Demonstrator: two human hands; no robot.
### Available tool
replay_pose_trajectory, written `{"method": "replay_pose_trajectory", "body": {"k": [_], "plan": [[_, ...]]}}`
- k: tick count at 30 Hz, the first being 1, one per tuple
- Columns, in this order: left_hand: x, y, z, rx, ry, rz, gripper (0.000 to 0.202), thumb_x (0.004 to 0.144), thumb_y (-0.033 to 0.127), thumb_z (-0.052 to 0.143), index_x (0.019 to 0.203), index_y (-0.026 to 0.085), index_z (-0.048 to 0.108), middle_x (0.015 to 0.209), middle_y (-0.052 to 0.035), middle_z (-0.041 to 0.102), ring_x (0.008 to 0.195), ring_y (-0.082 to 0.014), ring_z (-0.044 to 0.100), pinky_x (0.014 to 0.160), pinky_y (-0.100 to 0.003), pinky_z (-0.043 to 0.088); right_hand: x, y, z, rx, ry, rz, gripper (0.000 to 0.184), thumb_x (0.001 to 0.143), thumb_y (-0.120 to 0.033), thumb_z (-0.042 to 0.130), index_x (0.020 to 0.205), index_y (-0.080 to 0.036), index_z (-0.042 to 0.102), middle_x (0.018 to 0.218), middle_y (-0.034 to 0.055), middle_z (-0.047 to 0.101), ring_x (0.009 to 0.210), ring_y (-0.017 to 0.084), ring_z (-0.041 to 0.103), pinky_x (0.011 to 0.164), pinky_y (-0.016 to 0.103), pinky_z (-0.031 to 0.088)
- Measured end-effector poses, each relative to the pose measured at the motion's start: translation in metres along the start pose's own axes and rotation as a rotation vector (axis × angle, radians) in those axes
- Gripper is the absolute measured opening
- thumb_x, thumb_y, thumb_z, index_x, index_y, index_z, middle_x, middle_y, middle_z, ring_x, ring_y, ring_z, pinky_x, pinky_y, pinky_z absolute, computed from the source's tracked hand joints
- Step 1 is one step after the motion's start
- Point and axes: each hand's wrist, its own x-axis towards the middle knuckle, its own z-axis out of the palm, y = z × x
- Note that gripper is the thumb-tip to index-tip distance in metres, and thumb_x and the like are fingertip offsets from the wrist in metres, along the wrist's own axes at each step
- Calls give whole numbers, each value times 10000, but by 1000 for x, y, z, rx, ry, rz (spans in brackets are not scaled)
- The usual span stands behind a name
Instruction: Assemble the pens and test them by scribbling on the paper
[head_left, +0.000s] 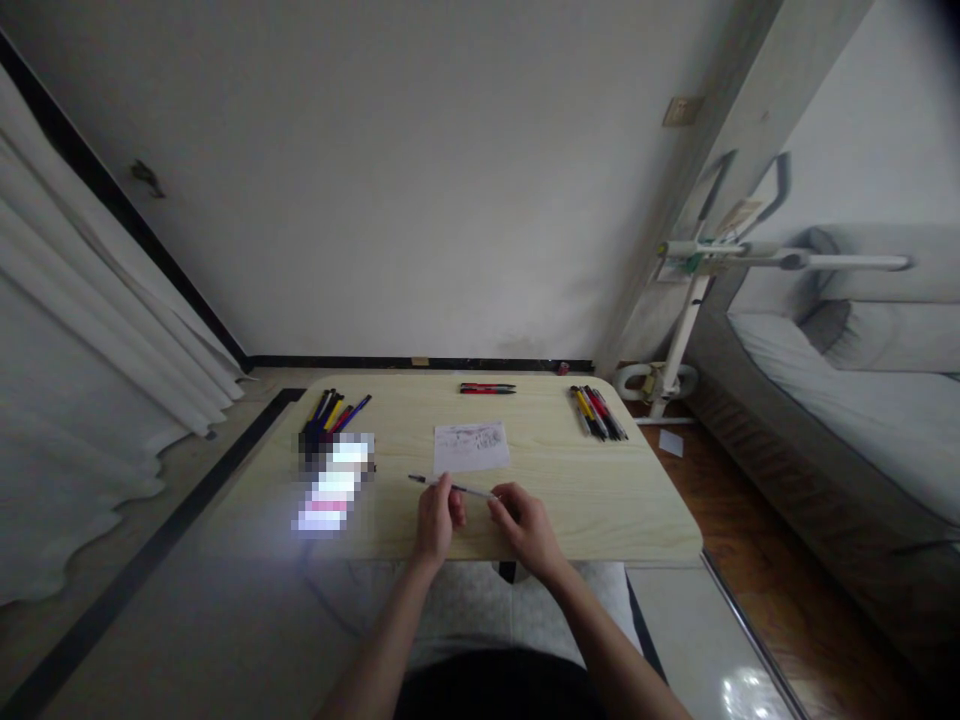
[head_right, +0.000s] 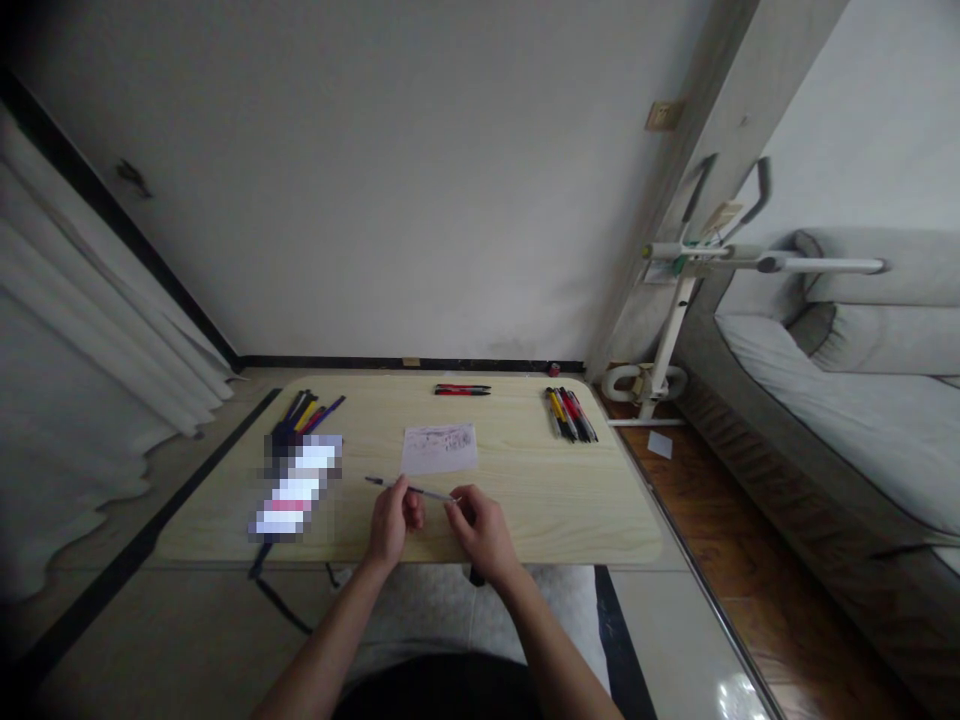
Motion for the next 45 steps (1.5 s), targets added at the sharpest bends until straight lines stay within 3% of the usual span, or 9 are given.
{"method": "replay_pose_trajectory", "body": {"k": [7,14,23,31,39,45], "plan": [[1,-1,-1,17,5,1,442,808,475,358,494,169,417,367,30,438,341,-90,423,381,-195,332,-1,-2,0,16,-6,-2,229,848,-329,407,739,-176,537,592,-11,546,557,117,508,534,214,378],[1,-2,-1,2,-18,0,441,803,479,360,492,171,412,360,33,428,327,-90,415,366,-197,324,-1,1,1,35,1,1,160,813,-310,461,877,-180,530,595,-20,546,532,115,501,502,210,374],[2,-2,0,-25,4,-27,432,793,483,367,492,176,405,355,35,426,318,-89,407,352,-195,313,0,2,1,16,3,4,189,774,-323,519,897,-180,532,611,-19,557,552,120,510,519,215,386],[2,-3,0,-17,6,-29,429,789,482,375,492,175,407,356,35,429,322,-91,411,357,-197,317,-1,-6,-3,-15,-17,-4,294,862,-328,381,666,-173,535,583,-9,549,567,113,513,548,212,370],[0,-2,0,-15,-4,-11,426,801,472,368,500,173,412,371,35,434,335,-90,415,382,-198,329,-1,-3,-1,-14,3,-8,188,808,-326,470,822,-167,570,630,4,574,575,127,517,538,221,387],[1,-1,-1,3,-5,-3,435,800,473,360,487,176,409,368,33,428,338,-91,417,384,-201,328,-1,-3,-1,8,0,7,212,809,-344,471,890,-168,558,603,-6,562,547,121,508,517,216,382]]}}
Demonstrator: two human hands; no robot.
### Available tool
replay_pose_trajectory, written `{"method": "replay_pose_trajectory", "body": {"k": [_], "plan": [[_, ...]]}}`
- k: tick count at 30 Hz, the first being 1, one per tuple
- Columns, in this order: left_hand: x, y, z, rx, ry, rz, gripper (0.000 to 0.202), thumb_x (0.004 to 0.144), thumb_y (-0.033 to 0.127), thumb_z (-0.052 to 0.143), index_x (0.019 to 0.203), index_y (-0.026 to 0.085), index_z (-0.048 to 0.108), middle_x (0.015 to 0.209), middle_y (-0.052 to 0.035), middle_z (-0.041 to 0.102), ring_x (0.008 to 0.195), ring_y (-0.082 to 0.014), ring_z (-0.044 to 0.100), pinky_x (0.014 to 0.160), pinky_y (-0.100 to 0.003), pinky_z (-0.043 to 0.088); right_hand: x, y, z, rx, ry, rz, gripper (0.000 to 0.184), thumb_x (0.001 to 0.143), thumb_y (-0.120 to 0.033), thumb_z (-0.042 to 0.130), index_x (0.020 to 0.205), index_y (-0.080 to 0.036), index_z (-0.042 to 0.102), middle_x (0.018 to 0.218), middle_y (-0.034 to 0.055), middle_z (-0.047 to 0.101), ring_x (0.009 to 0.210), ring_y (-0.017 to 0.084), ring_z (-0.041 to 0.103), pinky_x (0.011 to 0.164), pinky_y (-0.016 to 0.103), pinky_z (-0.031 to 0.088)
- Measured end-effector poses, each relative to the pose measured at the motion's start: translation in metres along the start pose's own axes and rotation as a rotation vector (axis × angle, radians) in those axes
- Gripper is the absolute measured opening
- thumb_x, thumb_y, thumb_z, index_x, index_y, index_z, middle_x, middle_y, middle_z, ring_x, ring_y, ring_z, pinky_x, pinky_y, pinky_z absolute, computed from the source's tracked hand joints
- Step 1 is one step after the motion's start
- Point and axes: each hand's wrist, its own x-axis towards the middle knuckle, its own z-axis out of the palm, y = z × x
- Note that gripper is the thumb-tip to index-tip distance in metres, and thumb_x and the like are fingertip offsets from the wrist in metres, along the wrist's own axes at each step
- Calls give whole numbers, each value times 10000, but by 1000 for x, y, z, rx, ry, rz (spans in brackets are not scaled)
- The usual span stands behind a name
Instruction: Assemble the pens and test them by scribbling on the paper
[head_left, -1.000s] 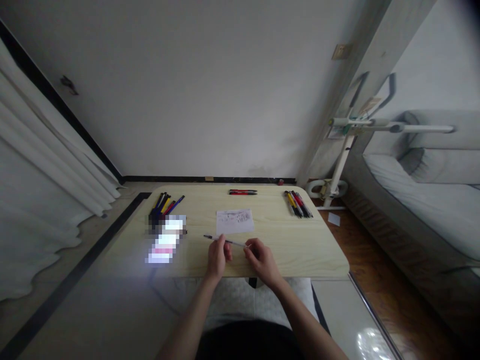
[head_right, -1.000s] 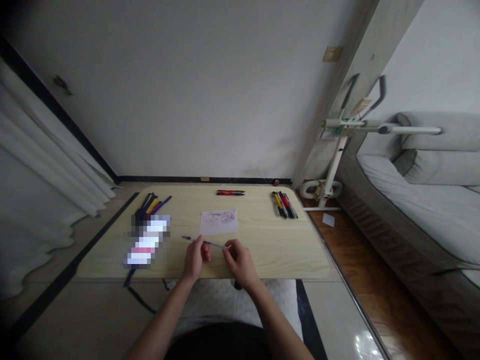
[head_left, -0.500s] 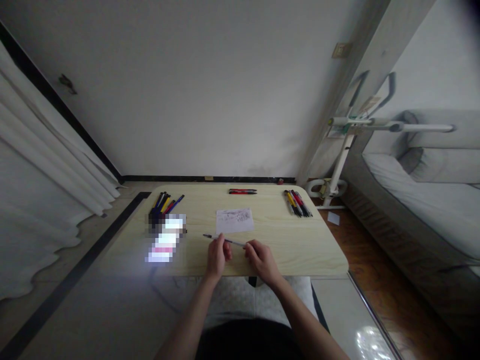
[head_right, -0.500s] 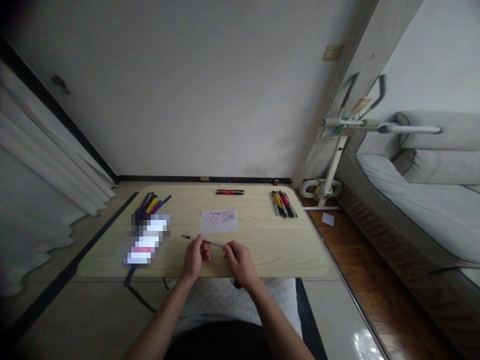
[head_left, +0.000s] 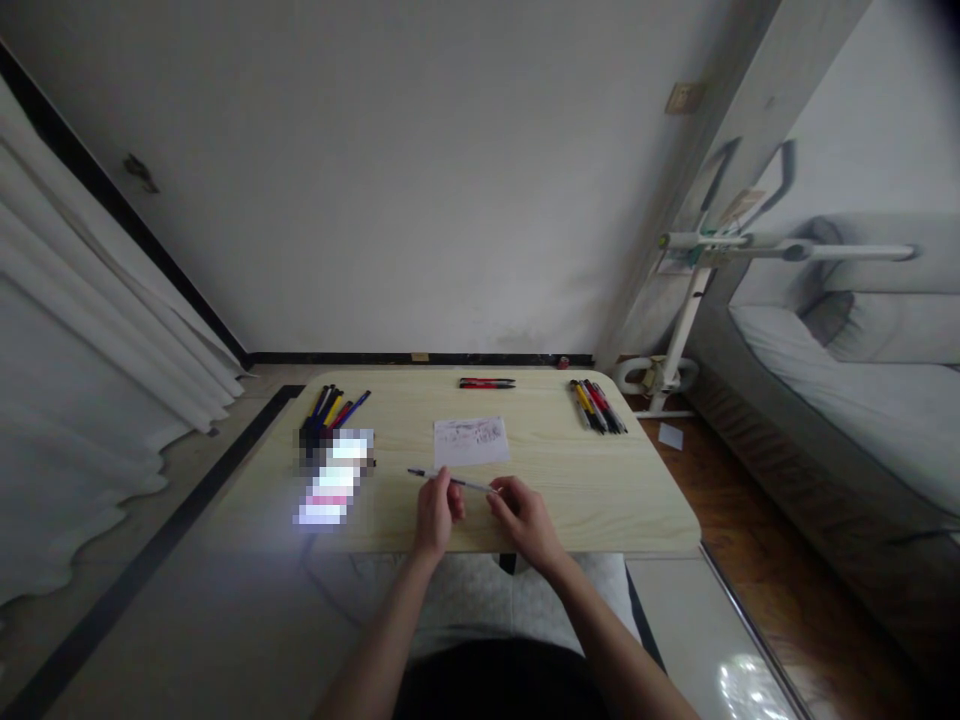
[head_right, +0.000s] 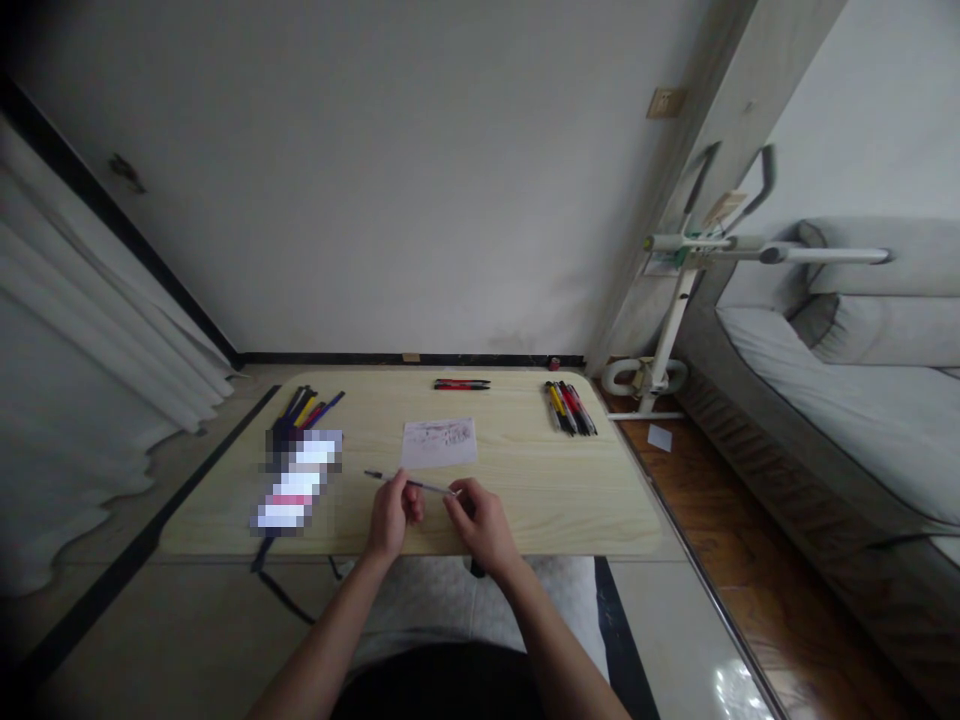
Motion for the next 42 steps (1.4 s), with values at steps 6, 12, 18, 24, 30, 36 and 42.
{"method": "replay_pose_trajectory", "body": {"k": [6,12,18,24,30,36,42], "plan": [[2,-1,2,-35,14,-25,433,776,496,378,480,181,395,353,38,417,318,-90,405,364,-203,322,0,-3,-3,1,-26,-9,305,861,-343,371,679,-171,545,586,-4,550,567,119,514,548,215,375],[0,-1,1,12,12,-23,429,765,503,406,490,174,416,360,36,429,318,-91,411,354,-199,310,-1,-4,-2,-2,-12,-15,266,855,-336,392,710,-173,543,590,-8,554,561,117,512,547,214,377],[0,-1,1,0,6,10,419,774,488,408,495,175,410,364,36,431,327,-90,416,367,-198,324,-1,-1,-1,32,-9,-18,201,844,-327,418,806,-178,547,604,-6,564,569,124,523,549,221,399],[0,1,1,13,2,5,433,767,506,406,491,173,418,357,33,442,316,-89,419,356,-196,316,-1,3,2,62,-8,2,195,838,-331,426,842,-174,543,608,-5,568,567,124,532,542,222,413],[0,-1,2,-6,12,-22,431,750,522,436,500,172,413,364,40,430,315,-81,400,342,-187,303,-1,7,3,61,-5,-1,172,837,-310,423,845,-175,529,621,-2,570,573,124,531,544,220,413],[1,-3,2,35,1,-6,444,741,531,447,479,174,407,359,42,408,321,-78,395,351,-185,310,-1,8,3,63,3,-14,129,833,-274,424,873,-176,498,637,0,579,574,124,534,556,228,412],[1,-3,2,8,-13,-5,440,746,529,442,485,177,401,362,49,413,318,-78,395,351,-187,300,0,8,5,89,4,-3,150,820,-286,449,922,-181,478,612,-12,562,550,125,529,537,229,411]]}}
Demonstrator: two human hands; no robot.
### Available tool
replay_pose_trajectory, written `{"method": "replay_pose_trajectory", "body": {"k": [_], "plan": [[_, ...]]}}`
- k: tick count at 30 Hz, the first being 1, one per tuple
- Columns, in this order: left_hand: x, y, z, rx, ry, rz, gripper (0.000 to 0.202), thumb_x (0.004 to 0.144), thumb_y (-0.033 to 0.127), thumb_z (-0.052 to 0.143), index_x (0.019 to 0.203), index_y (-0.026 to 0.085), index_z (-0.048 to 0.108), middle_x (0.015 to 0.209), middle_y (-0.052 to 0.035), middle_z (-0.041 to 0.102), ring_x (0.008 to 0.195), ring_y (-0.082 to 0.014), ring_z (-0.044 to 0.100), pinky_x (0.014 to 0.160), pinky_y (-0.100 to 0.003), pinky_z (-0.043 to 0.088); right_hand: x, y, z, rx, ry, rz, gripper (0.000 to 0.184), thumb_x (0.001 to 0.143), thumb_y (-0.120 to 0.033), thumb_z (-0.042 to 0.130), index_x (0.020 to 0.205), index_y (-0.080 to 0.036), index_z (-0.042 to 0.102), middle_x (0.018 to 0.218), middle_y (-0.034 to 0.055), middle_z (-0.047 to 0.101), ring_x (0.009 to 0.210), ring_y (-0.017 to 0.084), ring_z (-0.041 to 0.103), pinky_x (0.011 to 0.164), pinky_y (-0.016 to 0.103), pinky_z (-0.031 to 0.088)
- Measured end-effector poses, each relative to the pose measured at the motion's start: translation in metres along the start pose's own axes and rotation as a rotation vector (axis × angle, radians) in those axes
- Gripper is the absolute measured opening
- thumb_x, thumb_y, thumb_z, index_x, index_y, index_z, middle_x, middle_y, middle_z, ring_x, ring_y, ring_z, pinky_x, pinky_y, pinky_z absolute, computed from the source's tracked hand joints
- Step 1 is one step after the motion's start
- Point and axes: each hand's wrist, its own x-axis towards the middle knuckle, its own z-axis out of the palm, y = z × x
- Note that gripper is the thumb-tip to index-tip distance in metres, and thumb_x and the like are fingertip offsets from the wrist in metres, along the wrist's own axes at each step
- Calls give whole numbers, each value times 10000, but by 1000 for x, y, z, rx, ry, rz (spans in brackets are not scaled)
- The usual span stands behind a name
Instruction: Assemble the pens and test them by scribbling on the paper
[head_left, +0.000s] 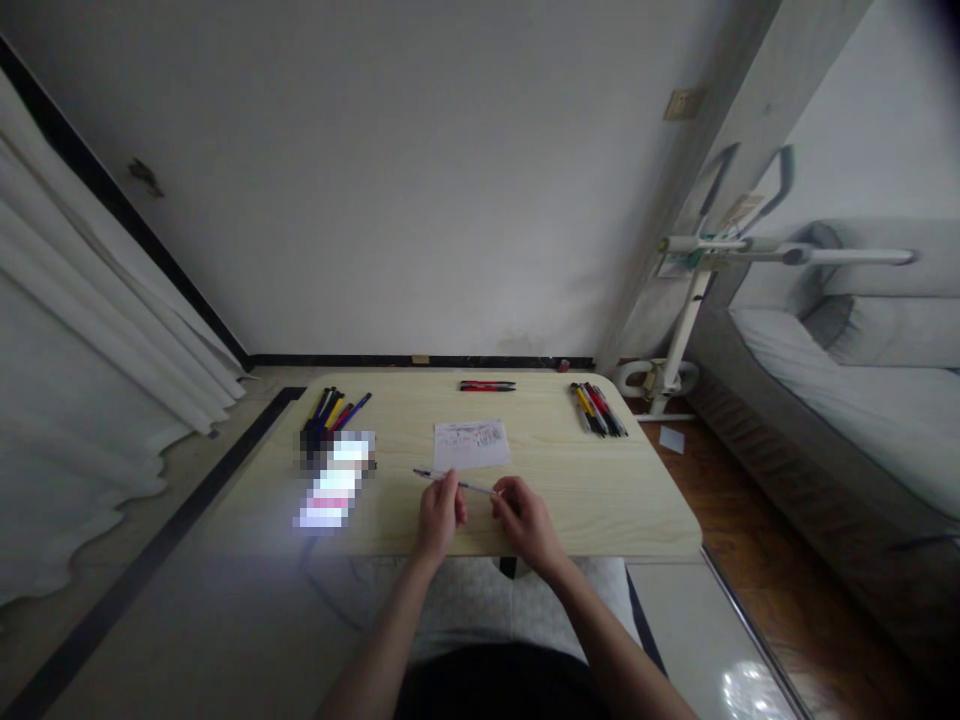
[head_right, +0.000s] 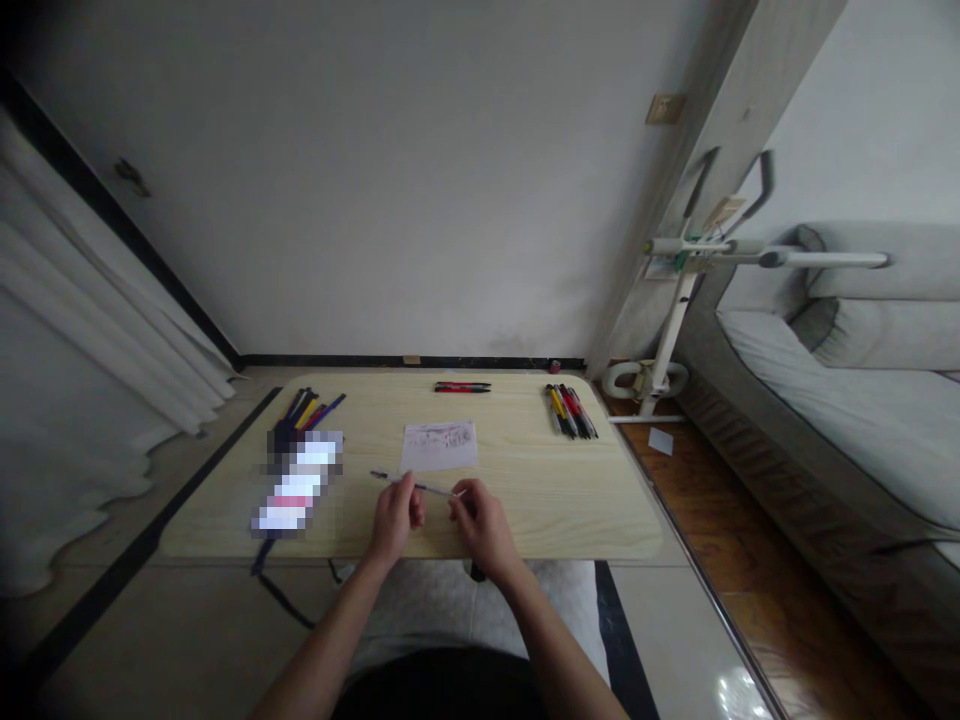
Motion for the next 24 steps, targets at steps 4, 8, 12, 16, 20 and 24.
{"method": "replay_pose_trajectory", "body": {"k": [4,8,12,16,20,24], "plan": [[-1,1,0,-16,8,7,439,764,511,424,482,175,413,360,45,420,325,-80,401,370,-193,318,0,0,0,-19,18,-4,218,784,-309,507,964,-187,491,604,-29,542,540,120,516,522,220,401],[-1,3,-1,-12,19,11,442,783,500,396,488,172,419,364,39,428,331,-83,407,370,-193,316,1,-4,-2,-45,8,14,217,810,-340,470,937,-177,533,604,-18,554,551,123,520,528,220,390],[-2,3,-1,-28,15,3,449,787,509,380,490,174,415,365,38,432,328,-86,415,367,-196,314,1,-8,-3,-62,-17,17,286,862,-354,372,745,-174,561,590,-3,558,562,125,525,544,221,381],[-2,3,-1,-33,18,-3,442,779,511,397,496,172,417,367,41,430,324,-84,409,360,-195,310,1,-9,-4,-62,-34,15,330,876,-349,338,692,-174,548,602,5,574,559,122,527,549,217,380],[-2,2,0,-29,21,-13,440,779,509,403,500,170,419,368,42,430,327,-82,409,356,-190,312,0,-9,-4,-83,-22,-5,298,866,-329,372,668,-176,533,593,-2,565,561,118,519,553,212,373],[-1,2,0,-37,26,-14,440,783,501,403,493,170,406,366,44,425,326,-79,401,361,-187,320,-1,-7,-4,-62,-22,-11,221,850,-330,410,754,-175,534,601,-6,562,565,120,520,562,216,382]]}}
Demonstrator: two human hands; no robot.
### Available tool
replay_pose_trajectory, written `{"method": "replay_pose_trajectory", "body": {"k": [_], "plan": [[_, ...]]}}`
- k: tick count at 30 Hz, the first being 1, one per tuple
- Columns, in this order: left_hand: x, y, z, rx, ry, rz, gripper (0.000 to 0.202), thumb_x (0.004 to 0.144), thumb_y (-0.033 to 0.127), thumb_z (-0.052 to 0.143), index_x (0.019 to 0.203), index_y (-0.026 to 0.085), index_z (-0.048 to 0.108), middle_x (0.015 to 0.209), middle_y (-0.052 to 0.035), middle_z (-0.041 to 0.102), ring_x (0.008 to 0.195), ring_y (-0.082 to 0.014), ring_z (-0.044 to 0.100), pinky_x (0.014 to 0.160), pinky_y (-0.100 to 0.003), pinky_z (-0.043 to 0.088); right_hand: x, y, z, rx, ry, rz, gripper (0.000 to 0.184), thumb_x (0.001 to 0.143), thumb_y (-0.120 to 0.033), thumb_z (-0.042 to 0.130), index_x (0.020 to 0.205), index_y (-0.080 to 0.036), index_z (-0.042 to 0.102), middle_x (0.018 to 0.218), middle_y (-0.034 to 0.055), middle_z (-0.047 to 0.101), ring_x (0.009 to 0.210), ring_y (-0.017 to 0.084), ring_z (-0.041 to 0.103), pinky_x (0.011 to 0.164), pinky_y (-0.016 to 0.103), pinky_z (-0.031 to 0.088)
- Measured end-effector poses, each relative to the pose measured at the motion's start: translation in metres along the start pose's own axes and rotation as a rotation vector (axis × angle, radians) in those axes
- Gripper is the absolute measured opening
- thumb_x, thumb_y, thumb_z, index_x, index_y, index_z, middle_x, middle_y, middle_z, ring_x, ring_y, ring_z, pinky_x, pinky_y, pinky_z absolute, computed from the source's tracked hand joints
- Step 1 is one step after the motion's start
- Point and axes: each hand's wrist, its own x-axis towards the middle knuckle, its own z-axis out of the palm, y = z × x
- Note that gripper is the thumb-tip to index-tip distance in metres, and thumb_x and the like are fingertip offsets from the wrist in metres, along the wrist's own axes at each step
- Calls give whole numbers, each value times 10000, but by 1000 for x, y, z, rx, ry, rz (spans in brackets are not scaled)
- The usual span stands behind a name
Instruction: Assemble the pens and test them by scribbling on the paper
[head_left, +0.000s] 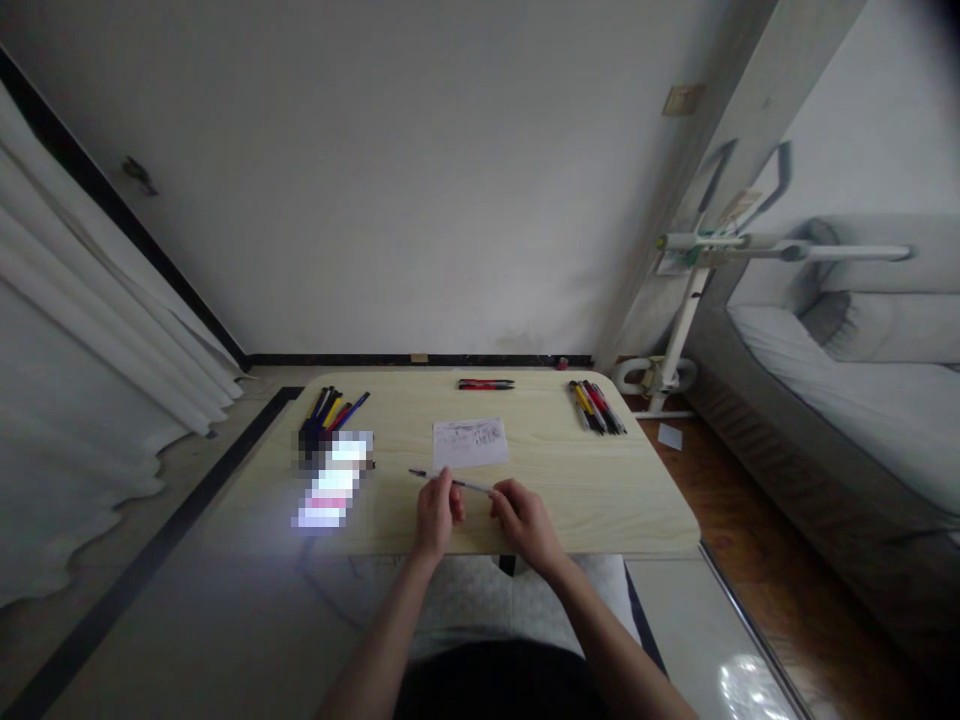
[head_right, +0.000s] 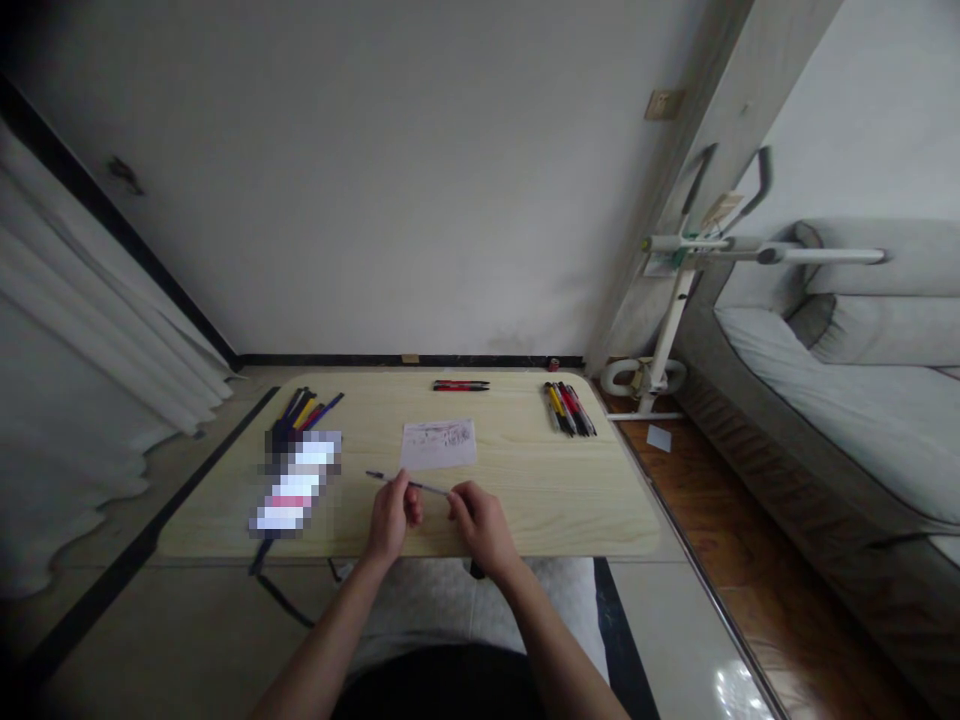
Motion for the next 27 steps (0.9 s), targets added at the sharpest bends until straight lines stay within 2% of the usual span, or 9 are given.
{"method": "replay_pose_trajectory", "body": {"k": [5,10,16,19,27], "plan": [[0,1,0,1,-11,10,435,787,499,398,500,173,405,363,46,423,324,-84,401,356,-189,313,0,4,3,53,8,10,200,833,-350,436,859,-173,526,617,-1,565,559,125,520,543,222,395],[-1,3,0,13,2,17,437,791,501,386,502,175,403,365,45,431,327,-87,406,364,-192,318,1,3,2,6,16,22,204,811,-349,472,891,-174,540,587,-18,547,538,120,508,516,216,379],[-1,4,1,39,-5,25,449,797,499,367,490,172,403,362,38,428,326,-86,404,364,-192,315,1,-4,-2,-38,-10,9,279,859,-335,394,692,-174,548,597,-7,559,575,118,521,557,213,376],[-2,5,2,26,-5,16,443,789,499,380,490,173,399,359,40,423,320,-83,398,352,-189,298,0,-4,-2,-42,-5,12,288,862,-332,387,679,-175,544,586,-6,556,564,118,520,550,211,377],[0,2,0,30,-20,27,449,781,508,392,485,171,409,361,37,427,325,-86,413,361,-192,311,0,6,3,9,9,8,177,831,-323,449,865,-176,540,614,-6,573,556,122,527,545,219,398]]}}
